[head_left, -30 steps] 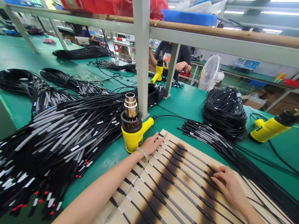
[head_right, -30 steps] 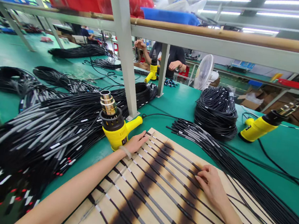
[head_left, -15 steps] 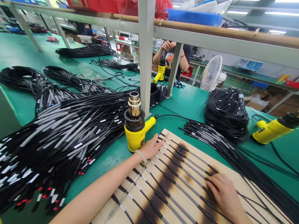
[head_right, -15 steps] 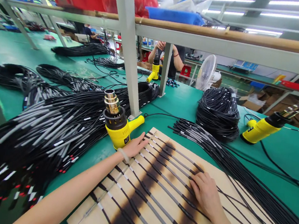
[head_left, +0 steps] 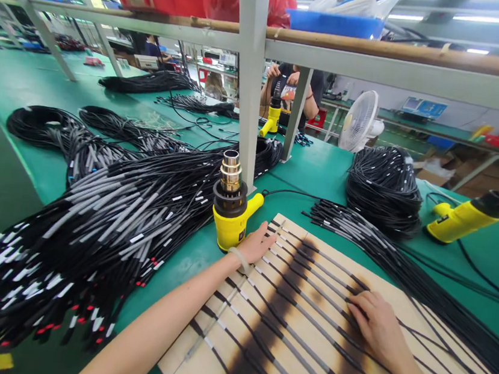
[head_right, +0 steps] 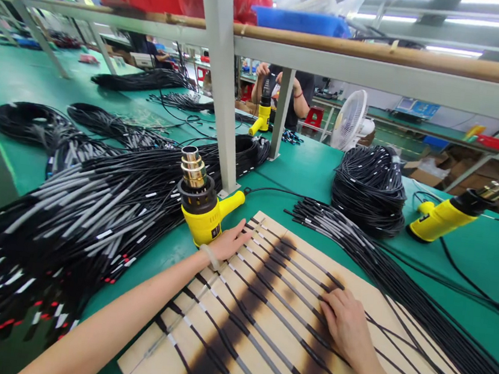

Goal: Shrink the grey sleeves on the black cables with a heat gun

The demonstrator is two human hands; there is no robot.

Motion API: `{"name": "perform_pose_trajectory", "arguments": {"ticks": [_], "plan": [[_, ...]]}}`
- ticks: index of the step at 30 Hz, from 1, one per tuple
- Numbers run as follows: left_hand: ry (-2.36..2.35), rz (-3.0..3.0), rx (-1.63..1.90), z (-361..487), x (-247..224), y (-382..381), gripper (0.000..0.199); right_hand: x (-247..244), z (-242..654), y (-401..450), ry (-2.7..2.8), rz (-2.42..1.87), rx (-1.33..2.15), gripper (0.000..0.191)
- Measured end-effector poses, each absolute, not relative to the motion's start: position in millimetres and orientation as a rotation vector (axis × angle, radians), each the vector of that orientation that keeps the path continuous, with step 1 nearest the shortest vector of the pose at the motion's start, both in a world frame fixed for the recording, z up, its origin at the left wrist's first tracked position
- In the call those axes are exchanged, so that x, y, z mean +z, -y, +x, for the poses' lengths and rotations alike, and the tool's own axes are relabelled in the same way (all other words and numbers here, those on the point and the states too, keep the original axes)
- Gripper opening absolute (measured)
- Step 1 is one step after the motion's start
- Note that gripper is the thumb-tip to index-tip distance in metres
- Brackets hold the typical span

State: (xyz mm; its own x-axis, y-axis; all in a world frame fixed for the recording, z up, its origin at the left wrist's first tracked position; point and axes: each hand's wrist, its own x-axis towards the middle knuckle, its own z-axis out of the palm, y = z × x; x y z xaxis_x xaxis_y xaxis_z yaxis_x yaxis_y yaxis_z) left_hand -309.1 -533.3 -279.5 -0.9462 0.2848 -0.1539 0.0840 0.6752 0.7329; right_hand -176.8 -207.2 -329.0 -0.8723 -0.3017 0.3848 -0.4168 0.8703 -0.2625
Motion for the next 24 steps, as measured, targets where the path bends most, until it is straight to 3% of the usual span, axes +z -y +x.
{"name": "perform_pose_trajectory", "arguments": {"ticks": [8,24], "plan": [[-2.666,0.358,0.955,-290,-269,537,0.072,-324,-168,229,2.703,0.59,0.54,0.014],[-2.613,0.443,1.043,-275,-270,556,0.077,-318,-163,243,2.647,0.568,0.59,0.016]]}}
